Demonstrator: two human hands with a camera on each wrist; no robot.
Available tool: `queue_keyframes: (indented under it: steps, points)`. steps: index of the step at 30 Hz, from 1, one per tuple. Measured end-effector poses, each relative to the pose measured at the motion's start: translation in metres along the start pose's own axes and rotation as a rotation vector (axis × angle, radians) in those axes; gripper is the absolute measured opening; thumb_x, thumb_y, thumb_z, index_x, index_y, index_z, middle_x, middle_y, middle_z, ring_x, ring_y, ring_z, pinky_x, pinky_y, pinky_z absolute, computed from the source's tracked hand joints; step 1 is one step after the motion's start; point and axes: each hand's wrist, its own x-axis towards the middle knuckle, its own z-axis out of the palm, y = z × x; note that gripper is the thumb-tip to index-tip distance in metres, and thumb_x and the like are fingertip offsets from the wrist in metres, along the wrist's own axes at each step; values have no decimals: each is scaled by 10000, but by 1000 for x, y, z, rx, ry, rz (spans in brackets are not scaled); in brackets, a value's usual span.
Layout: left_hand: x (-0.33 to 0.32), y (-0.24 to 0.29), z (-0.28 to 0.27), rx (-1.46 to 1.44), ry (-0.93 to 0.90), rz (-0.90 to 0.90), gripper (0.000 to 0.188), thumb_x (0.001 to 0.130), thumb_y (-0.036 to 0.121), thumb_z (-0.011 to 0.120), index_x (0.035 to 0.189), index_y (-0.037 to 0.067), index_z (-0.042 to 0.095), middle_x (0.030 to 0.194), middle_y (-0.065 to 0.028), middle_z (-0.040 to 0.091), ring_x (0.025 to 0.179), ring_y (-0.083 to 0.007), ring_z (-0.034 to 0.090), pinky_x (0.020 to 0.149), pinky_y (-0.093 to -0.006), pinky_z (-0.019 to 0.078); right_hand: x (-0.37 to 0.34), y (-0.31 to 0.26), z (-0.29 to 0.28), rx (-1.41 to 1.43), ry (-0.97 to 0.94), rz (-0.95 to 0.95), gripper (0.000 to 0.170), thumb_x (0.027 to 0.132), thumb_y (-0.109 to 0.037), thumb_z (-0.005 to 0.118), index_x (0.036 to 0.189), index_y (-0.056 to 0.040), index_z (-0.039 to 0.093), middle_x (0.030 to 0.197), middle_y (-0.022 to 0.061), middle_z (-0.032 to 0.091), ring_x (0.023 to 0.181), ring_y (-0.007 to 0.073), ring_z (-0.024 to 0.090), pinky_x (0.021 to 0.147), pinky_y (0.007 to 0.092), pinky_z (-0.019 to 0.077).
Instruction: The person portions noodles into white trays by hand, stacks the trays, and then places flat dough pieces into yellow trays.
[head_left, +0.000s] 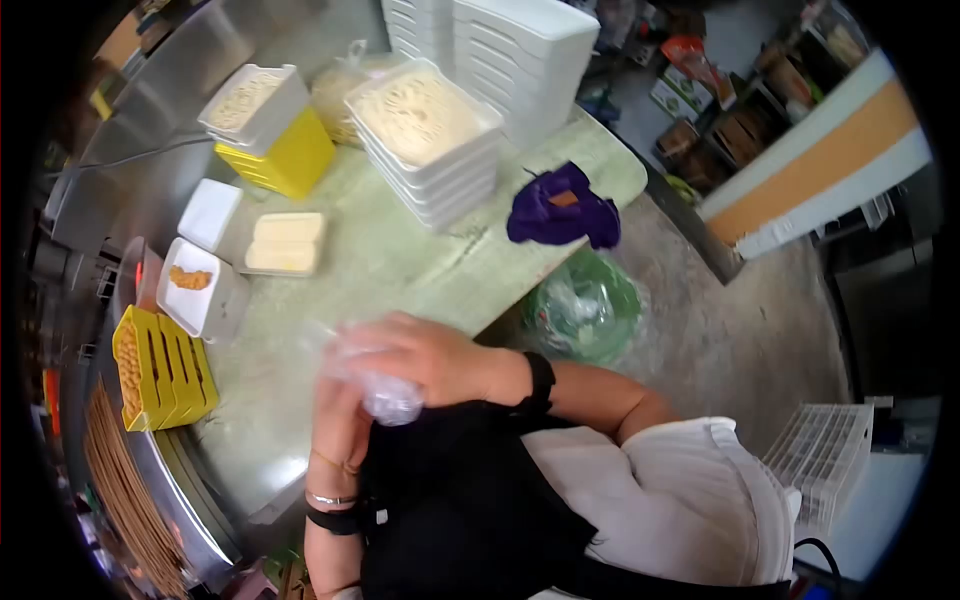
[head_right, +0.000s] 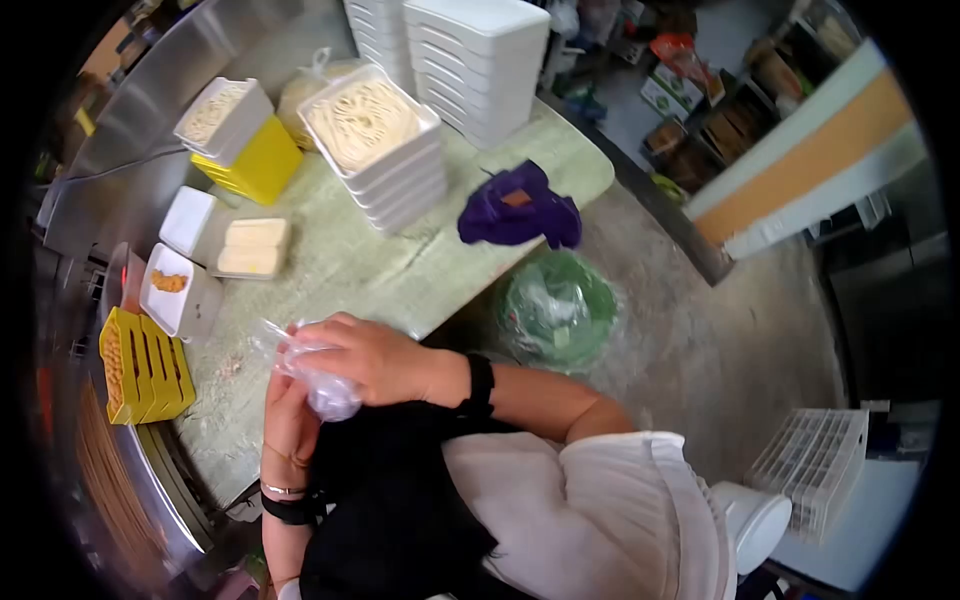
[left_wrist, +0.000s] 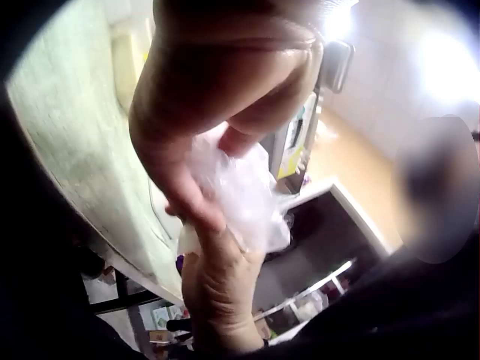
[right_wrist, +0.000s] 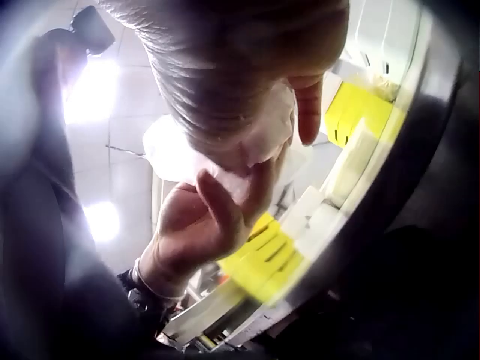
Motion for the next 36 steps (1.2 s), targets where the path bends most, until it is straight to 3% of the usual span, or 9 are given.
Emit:
queue_keyframes:
  steps: [2, 5, 7, 9, 14, 17, 21, 33, 36]
  points:
    - [-2, 18, 16, 293, -115, -136, 659, 935, 89, 574, 1533, 96, 298, 1362, -97, 547, 1180, -212, 576, 887, -331, 546, -44, 0, -22, -82, 18, 40, 533, 700, -66, 681, 1229, -103, 634, 1163, 113, 634, 1011, 324, 630, 854, 409, 539]
    - [2, 5, -4, 869, 131, 314, 592, 954, 158, 601, 1493, 67, 376, 1265, -111, 594, 1133, -220, 599, 907, -376, 523, -117, -12, -66, -110, 32, 309, 347, 769, -108, 666, 1116, -91, 665, 1001, 101, 697, 851, 310, 687, 742, 399, 567]
    - [-1, -15, -43, 1018, 384, 443, 494, 942, -1, 553, 1426, 65, 476, 1243, -123, 625, 1106, -207, 615, 906, -327, 516, -171, -10, -85, -207, -183, 980, 288, 807, -140, 675, 1087, -87, 634, 981, 142, 701, 846, 346, 690, 728, 410, 560]
    - [-16, -30, -73, 1133, 458, 646, 456, 941, -3, 552, 1392, 44, 504, 1252, -126, 624, 1120, -210, 608, 946, -339, 498, -239, 24, -99, -414, -120, 1032, 323, 835, -144, 660, 1148, -111, 585, 962, 164, 700, 846, 389, 678, 724, 437, 552]
    - [-38, -50, -95, 1287, 699, 642, 362, 924, -9, 559, 1285, 7, 571, 1250, -144, 623, 1150, -259, 594, 1002, -365, 459, -304, 111, -108, -735, 54, 1254, 496, 785, -269, 747, 1218, -81, 592, 1141, 201, 623, 1034, 388, 625, 877, 451, 515]
    - [-55, -47, -91, 1376, 800, 668, 325, 910, -11, 564, 1233, -3, 604, 1214, -148, 633, 1158, -295, 587, 1028, -381, 429, -351, 167, -101, -615, -330, 1530, 614, 741, -358, 782, 1275, -114, 603, 1336, 202, 538, 1252, 393, 488, 1047, 479, 435]
    - [-94, -28, -100, 1287, 1032, 570, 296, 894, 39, 576, 1181, 1, 639, 1195, -178, 646, 1150, -350, 589, 1024, -422, 431, -416, 237, -83, -644, -220, 1244, 470, 796, -274, 710, 1169, 9, 655, 1237, 264, 606, 1154, 424, 558, 1019, 457, 438]
    - [-145, -27, -122, 1169, 1253, 429, 314, 926, -39, 531, 1227, 15, 601, 1206, -73, 637, 1123, -173, 590, 959, -297, 448, -465, 291, -20, 222, -144, 1731, 487, 914, -312, 551, 1216, 68, 598, 1233, 277, 608, 1195, 429, 547, 1017, 458, 435]
    - [-133, -29, -126, 1213, 1239, 438, 316, 928, -33, 542, 1233, 24, 604, 1222, -81, 639, 1146, -190, 590, 969, -312, 456, -460, 278, -45, -406, -818, 1047, 482, 920, -356, 574, 1211, 26, 621, 1240, 252, 612, 1162, 423, 557, 1016, 475, 443]
